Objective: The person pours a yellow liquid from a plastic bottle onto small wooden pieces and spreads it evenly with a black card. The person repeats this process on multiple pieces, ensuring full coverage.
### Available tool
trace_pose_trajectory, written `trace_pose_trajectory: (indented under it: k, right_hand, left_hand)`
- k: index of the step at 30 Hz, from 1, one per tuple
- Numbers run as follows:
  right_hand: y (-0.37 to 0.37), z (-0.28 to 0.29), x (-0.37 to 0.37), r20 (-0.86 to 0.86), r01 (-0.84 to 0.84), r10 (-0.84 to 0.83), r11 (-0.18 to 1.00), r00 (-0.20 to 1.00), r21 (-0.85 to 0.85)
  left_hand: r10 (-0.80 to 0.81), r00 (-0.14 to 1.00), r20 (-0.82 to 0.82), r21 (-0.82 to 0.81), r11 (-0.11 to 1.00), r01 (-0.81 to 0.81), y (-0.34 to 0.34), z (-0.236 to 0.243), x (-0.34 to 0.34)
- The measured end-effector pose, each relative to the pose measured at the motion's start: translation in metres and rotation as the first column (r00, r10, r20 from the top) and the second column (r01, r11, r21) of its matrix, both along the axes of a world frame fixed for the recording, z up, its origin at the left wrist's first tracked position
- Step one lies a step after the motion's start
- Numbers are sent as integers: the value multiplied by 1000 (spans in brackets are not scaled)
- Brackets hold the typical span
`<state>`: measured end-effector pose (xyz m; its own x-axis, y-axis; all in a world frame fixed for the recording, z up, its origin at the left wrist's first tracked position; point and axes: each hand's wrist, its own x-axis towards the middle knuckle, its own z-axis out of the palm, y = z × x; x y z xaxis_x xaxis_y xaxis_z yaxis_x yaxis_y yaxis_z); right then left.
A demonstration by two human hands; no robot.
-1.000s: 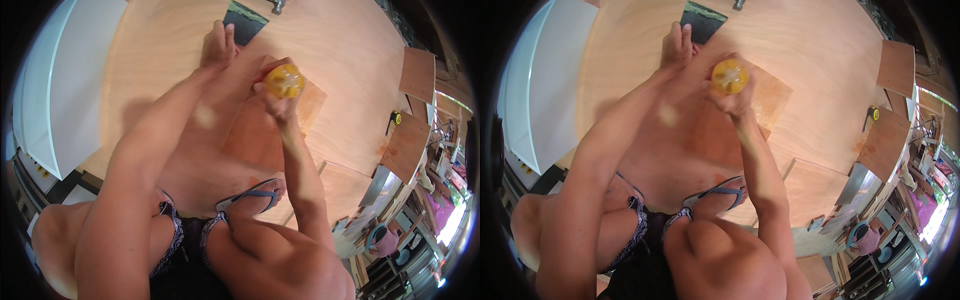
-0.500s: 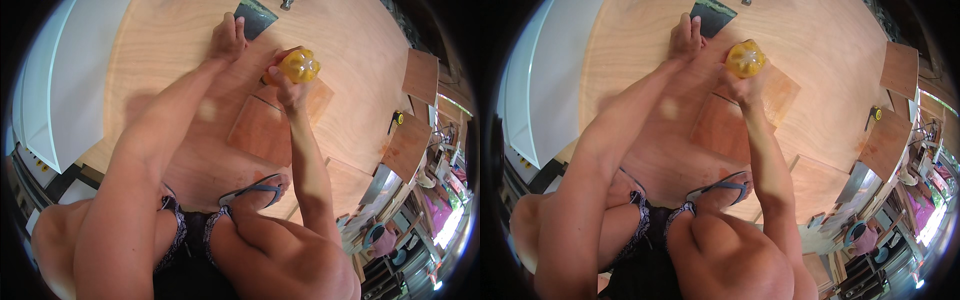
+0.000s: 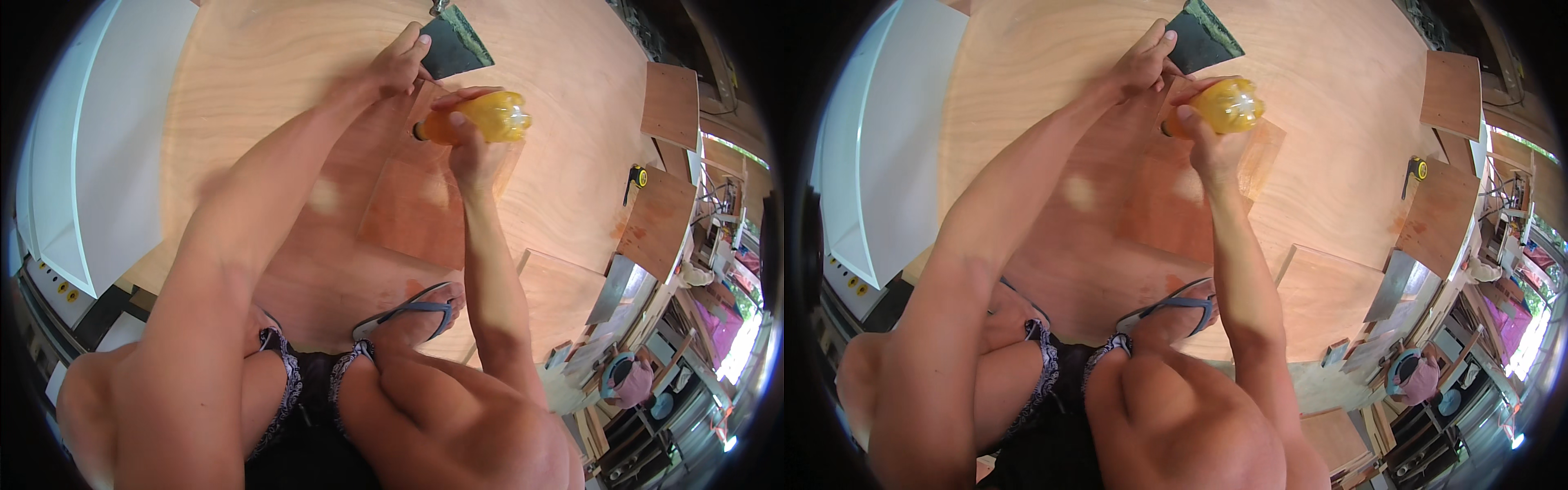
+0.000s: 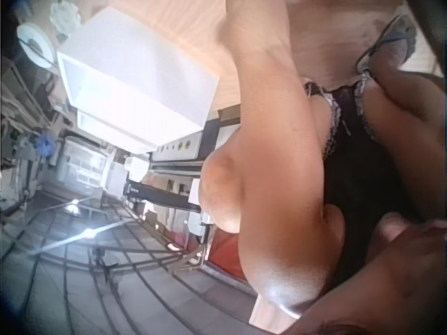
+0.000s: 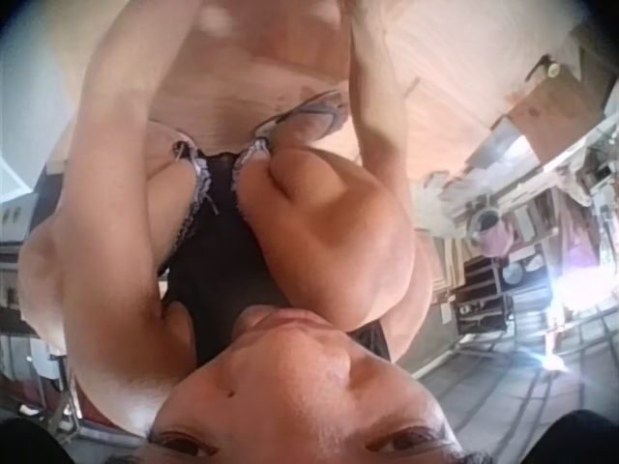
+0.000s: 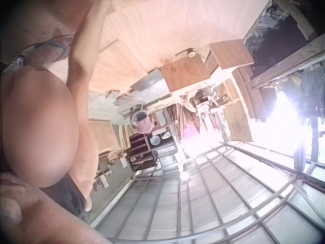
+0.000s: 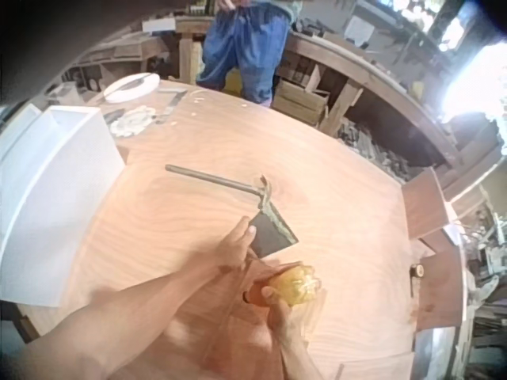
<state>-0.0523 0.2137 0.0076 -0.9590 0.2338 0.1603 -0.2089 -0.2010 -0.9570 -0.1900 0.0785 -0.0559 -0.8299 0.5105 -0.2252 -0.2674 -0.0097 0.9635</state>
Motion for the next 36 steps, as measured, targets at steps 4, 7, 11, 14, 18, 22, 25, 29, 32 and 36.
trace_pose_trajectory:
  k: [4,7,11,14,18,22,25,29,32,36]
  right_hand:
    - [-3,7,19,181,-6,-53,951,982,310]
    - [-4,26,25,227,-108,-41,788,973,606]
    - [1,54,18,324,-244,-6,645,946,724]
    - [-5,56,13,301,-251,-12,523,953,815]
    - [0,49,19,271,-268,76,539,960,799]
    - [-2,39,5,188,-182,51,597,981,782]
    - [2,33,11,155,-201,128,555,980,807]
    - [7,29,9,95,-168,171,485,981,858]
    - [10,30,2,167,-211,130,566,977,797]
    - [11,25,8,115,-252,286,508,951,824]
  left_hand:
    - [14,999,31,24,1000,-14,5,1,7]
    - [13,998,60,-3,1000,-13,1,0,6]
    - [4,1000,21,-10,1000,-4,-1,-5,4]
    - [37,995,93,19,999,-39,0,-2,5]
    - [19,1000,6,-39,999,-18,3,7,8]
    - [45,996,73,55,997,-49,-1,-9,3]
    - [59,997,56,57,996,-62,1,-15,0]
    - [18,997,76,40,999,-21,2,-12,-1]
    - [17,997,78,35,999,-20,2,-12,0]
    - [50,995,87,79,995,-57,3,-13,0]
